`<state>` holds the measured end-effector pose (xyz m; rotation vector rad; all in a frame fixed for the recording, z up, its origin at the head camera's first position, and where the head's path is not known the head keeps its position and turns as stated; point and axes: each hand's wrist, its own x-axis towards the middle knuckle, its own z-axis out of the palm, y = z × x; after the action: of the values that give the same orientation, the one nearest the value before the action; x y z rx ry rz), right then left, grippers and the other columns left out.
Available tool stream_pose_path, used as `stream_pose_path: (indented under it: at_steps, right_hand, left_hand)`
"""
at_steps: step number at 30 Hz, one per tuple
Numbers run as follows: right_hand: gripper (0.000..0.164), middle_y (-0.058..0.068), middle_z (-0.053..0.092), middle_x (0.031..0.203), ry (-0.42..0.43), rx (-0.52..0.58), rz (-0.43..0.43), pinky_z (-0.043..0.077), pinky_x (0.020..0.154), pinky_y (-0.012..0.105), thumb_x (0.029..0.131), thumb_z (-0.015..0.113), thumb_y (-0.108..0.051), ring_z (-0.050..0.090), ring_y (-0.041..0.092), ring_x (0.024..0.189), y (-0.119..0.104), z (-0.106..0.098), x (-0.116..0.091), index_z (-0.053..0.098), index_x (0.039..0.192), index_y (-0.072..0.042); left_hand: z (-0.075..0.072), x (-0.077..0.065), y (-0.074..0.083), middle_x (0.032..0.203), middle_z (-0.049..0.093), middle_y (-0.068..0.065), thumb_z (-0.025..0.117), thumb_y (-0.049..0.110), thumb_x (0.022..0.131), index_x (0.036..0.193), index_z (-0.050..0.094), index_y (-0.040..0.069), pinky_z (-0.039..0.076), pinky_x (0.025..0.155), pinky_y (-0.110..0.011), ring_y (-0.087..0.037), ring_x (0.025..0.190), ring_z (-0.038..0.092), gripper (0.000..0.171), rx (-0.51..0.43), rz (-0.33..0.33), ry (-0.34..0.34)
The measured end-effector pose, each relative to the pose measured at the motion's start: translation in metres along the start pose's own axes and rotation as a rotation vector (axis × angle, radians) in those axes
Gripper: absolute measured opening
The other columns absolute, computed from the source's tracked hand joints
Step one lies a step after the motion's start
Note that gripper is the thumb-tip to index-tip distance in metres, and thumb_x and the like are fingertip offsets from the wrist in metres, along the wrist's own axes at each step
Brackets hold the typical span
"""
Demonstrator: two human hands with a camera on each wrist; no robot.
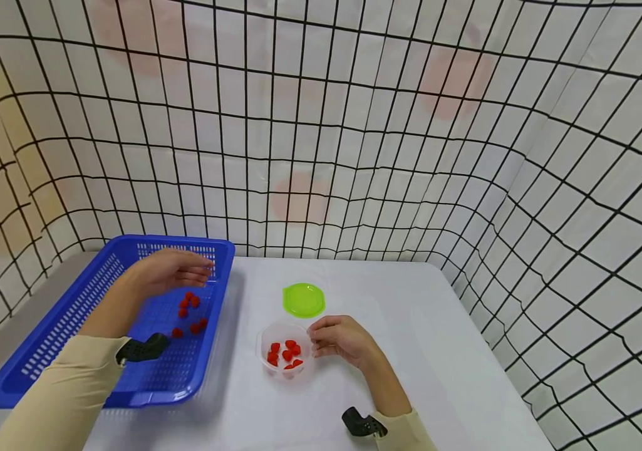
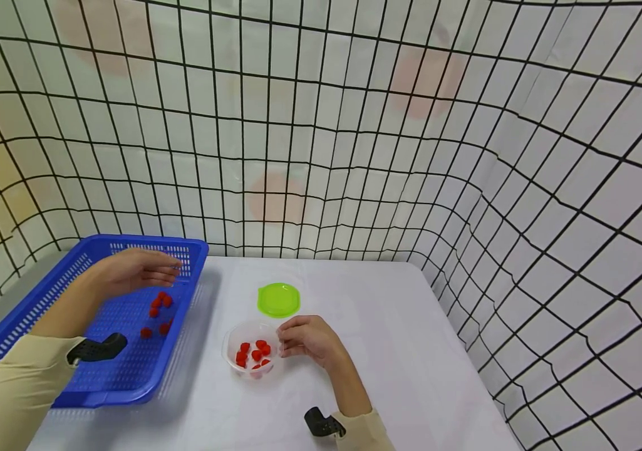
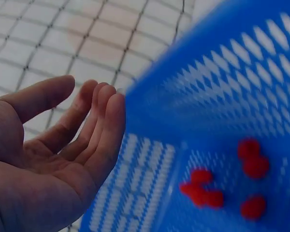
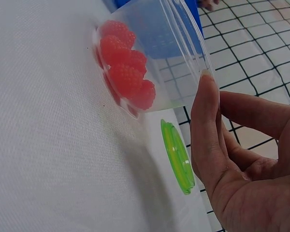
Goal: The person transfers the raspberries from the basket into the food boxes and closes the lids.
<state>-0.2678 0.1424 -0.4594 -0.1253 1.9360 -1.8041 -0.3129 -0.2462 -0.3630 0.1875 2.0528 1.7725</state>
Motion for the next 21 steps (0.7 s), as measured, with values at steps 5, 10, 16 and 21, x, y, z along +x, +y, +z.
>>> stream_pose_path:
  at_steps: [5, 10, 16, 21]
  right_hand:
    - [0.026, 0.008, 0.069, 0.085, -0.003, 0.004, 0.000, 0.064, 0.074, 0.031, 0.095, 0.067, -0.012, 0.067, 0.017, 0.072, 0.000, 0.000, 0.000, 0.066, 0.111, 0.009]
    - [0.025, 0.008, 0.069, 0.085, -0.002, 0.008, 0.003, 0.063, 0.074, 0.030, 0.096, 0.067, -0.012, 0.066, 0.017, 0.072, -0.001, -0.001, 0.000, 0.066, 0.111, 0.008]
    - [0.027, 0.008, 0.069, 0.084, 0.000, 0.010, 0.000, 0.064, 0.074, 0.031, 0.095, 0.068, -0.012, 0.067, 0.017, 0.071, -0.001, -0.001, -0.001, 0.066, 0.111, 0.009]
    - [0.026, 0.009, 0.069, 0.084, -0.002, 0.014, 0.001, 0.064, 0.074, 0.030, 0.095, 0.067, -0.012, 0.067, 0.017, 0.071, -0.001, -0.001, -0.001, 0.066, 0.111, 0.009]
  left_hand:
    - [-0.023, -0.007, -0.019, 0.091, 0.074, 0.002, 0.056, 0.012, 0.104, 0.114, 0.067, -0.001, 0.061, 0.088, -0.031, -0.010, 0.085, 0.072, 0.020, 0.025, -0.069, 0.040]
    - [-0.037, -0.010, -0.033, 0.091, 0.072, 0.001, 0.057, 0.012, 0.103, 0.106, 0.067, 0.003, 0.061, 0.090, -0.033, -0.011, 0.085, 0.072, 0.014, 0.058, -0.122, 0.059]
    - [-0.042, -0.011, -0.045, 0.094, 0.072, -0.004, 0.056, 0.014, 0.103, 0.120, 0.060, -0.011, 0.060, 0.093, -0.039, -0.016, 0.090, 0.071, 0.031, 0.175, -0.205, 0.077]
    - [-0.041, -0.013, -0.053, 0.094, 0.073, -0.009, 0.058, 0.011, 0.102, 0.125, 0.055, -0.019, 0.061, 0.091, -0.042, -0.019, 0.088, 0.072, 0.039, 0.182, -0.262, 0.123]
